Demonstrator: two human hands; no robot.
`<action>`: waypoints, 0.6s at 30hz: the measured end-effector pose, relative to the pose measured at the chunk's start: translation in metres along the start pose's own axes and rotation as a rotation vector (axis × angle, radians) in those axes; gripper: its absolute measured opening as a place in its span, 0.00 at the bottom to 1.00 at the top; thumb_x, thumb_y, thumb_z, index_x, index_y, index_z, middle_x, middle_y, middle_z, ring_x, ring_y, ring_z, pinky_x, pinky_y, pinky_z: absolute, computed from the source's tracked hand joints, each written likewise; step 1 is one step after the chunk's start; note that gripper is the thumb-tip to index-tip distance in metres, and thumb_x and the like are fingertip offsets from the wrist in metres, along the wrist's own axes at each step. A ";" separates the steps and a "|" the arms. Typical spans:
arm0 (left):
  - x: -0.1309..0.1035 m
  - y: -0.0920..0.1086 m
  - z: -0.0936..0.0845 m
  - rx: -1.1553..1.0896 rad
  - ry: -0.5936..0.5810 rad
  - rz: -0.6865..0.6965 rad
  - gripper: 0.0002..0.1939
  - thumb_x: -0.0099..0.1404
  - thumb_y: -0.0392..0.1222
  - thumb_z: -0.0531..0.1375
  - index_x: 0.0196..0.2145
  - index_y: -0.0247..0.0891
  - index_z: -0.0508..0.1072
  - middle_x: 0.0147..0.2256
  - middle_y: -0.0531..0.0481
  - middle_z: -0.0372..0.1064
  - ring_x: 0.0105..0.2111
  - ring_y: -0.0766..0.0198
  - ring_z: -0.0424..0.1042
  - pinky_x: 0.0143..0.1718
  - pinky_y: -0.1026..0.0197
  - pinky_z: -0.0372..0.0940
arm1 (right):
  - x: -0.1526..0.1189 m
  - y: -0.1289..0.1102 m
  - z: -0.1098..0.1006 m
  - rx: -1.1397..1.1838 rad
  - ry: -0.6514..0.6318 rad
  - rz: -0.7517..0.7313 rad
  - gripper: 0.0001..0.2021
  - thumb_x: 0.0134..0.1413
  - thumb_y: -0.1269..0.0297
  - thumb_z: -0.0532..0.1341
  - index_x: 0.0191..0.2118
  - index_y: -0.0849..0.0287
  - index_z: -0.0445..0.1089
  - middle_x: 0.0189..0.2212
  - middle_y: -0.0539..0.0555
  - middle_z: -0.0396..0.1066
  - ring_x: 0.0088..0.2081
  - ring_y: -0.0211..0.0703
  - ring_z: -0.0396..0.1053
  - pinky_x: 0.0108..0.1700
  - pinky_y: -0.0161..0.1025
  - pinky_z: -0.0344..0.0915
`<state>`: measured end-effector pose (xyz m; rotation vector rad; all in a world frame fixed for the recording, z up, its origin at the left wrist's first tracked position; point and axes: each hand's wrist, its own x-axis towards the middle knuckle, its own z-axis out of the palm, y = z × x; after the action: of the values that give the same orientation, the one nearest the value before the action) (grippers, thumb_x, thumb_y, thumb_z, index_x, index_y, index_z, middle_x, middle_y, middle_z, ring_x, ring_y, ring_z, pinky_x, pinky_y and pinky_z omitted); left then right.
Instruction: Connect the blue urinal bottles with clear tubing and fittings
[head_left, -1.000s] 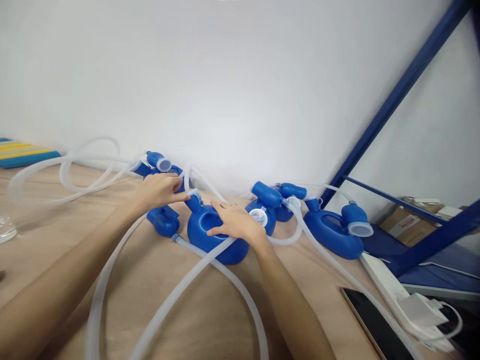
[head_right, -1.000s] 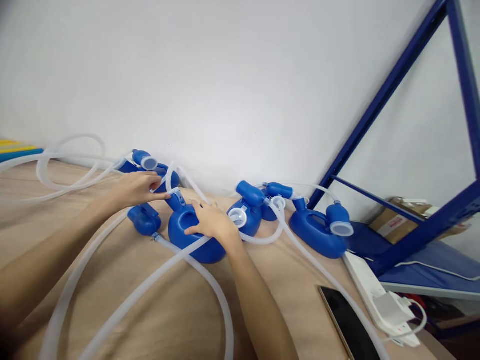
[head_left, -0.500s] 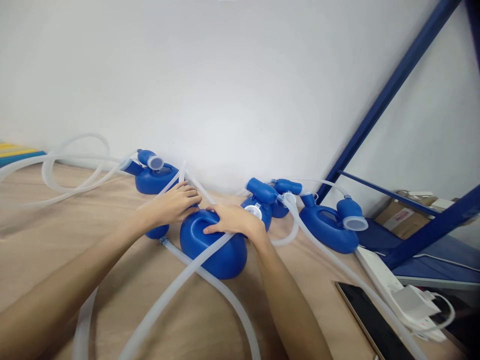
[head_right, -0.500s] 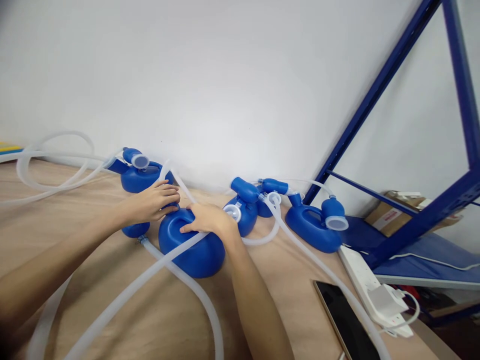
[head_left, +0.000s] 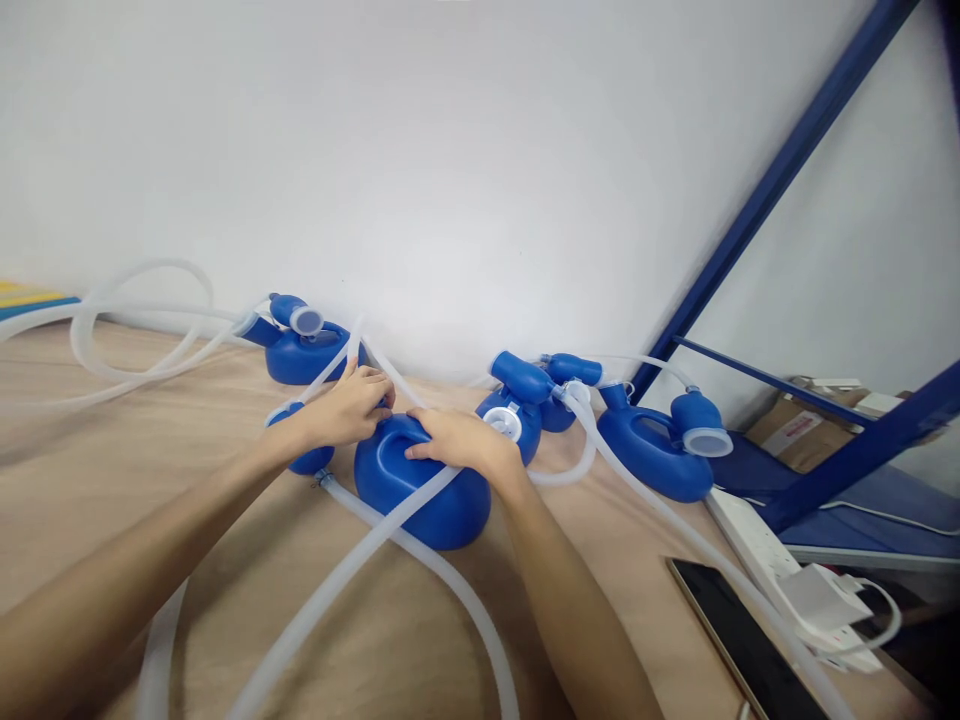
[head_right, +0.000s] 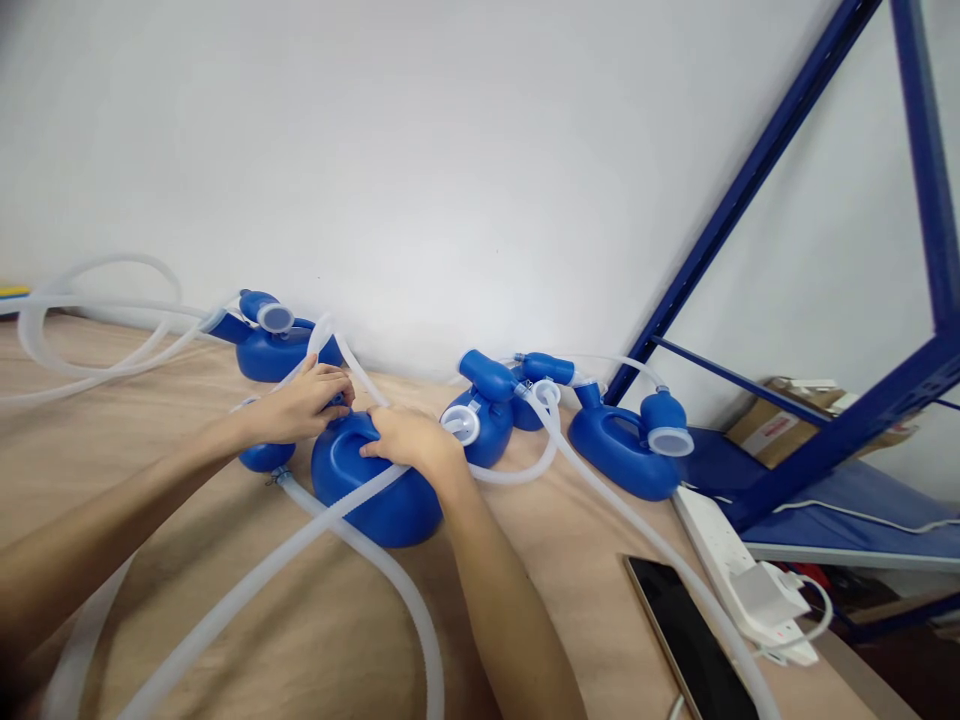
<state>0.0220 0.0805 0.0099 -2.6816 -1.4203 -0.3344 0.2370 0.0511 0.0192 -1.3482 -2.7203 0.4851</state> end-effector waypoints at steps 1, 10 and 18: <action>-0.001 0.001 0.000 0.006 0.003 0.000 0.06 0.65 0.39 0.54 0.34 0.38 0.71 0.38 0.44 0.75 0.50 0.48 0.72 0.66 0.35 0.54 | 0.000 0.000 0.000 0.004 -0.001 0.000 0.26 0.66 0.56 0.64 0.65 0.59 0.64 0.63 0.64 0.71 0.62 0.61 0.71 0.59 0.48 0.67; -0.007 -0.006 -0.016 0.052 0.013 0.034 0.11 0.66 0.43 0.55 0.37 0.41 0.78 0.47 0.44 0.79 0.48 0.52 0.76 0.55 0.51 0.69 | 0.004 0.006 0.004 0.063 0.018 -0.041 0.24 0.63 0.56 0.66 0.62 0.56 0.68 0.61 0.61 0.73 0.61 0.60 0.72 0.59 0.47 0.68; -0.002 -0.005 -0.013 -0.108 0.023 -0.080 0.07 0.60 0.40 0.59 0.31 0.41 0.78 0.40 0.49 0.81 0.46 0.53 0.77 0.60 0.47 0.66 | 0.006 0.008 0.005 0.038 -0.005 -0.043 0.24 0.64 0.55 0.65 0.62 0.58 0.67 0.60 0.62 0.74 0.59 0.58 0.73 0.58 0.47 0.68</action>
<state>0.0149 0.0787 0.0220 -2.6993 -1.5487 -0.4589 0.2387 0.0595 0.0117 -1.2790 -2.7235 0.5350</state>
